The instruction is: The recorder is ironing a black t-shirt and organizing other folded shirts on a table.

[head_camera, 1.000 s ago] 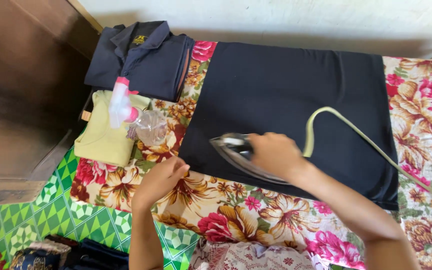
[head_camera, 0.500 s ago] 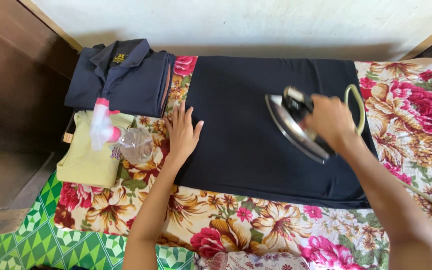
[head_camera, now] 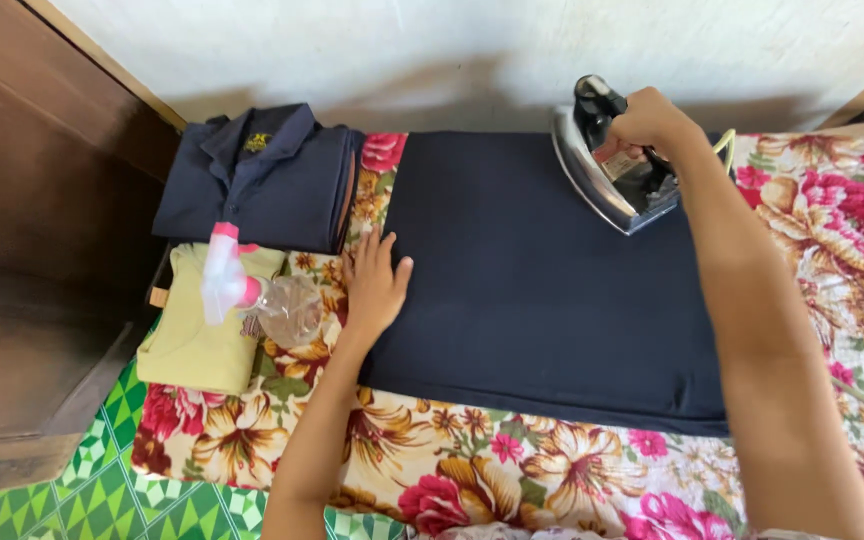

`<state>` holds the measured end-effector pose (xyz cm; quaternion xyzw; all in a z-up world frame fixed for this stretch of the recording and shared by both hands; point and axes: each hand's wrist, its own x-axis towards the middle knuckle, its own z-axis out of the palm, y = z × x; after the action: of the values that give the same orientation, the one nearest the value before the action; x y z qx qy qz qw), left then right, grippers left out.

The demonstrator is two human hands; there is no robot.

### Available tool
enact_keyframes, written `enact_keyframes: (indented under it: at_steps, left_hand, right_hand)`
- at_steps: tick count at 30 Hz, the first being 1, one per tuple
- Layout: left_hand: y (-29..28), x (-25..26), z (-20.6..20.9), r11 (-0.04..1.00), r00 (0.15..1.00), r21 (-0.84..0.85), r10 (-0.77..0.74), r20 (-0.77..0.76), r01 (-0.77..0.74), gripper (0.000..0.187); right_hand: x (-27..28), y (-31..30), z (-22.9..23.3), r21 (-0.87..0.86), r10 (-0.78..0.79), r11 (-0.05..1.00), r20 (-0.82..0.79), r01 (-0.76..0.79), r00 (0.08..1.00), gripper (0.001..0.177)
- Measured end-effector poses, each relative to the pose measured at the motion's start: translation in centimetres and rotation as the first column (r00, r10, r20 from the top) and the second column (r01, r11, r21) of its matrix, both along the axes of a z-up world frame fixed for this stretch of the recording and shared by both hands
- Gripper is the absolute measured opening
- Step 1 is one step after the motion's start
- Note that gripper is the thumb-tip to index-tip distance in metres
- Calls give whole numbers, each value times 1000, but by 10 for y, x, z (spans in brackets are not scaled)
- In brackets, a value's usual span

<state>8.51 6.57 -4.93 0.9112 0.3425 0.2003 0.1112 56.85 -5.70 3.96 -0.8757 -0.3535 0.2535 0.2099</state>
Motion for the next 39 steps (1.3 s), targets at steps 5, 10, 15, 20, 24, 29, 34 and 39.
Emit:
enact_keyframes:
  at_steps: [5,10,15,20,24,29,34,39]
  left_hand:
    - [13,-8,12,989,969,-147,23,245,13,34]
    - [13,-6,21,996,915,-82,15,403,20,30]
    - [14,-7,19,947,897,-319,169,409,-33,29]
    - [11,-3,20,983,909,-185,83,407,-7,30]
    - [2,1,22,992,984,-65,115,138,-106,43]
    - [0,-1,19,991,989,-8,136,60,-136,57]
    - [1,-1,27,986,978,-94,151,144,-138,72]
    - [3,3,29,966,947,-202,207,245,-159,77]
  right_hand:
    - [-101,-40,52,-89,173,980,-80,-180,982,31]
    - [-210,-62,75,-42,566,824,30,-565,824,30]
    - [-284,-59,96,-155,591,804,120,-573,797,35]
    - [-259,-4,70,-108,517,854,285,-509,807,31]
    - [-231,67,74,-41,310,949,316,-314,897,40]
    - [-182,151,44,31,145,986,324,-163,935,32]
    - [-157,179,28,82,75,992,261,-100,963,29]
    - [-156,156,48,-63,436,899,43,-433,899,28]
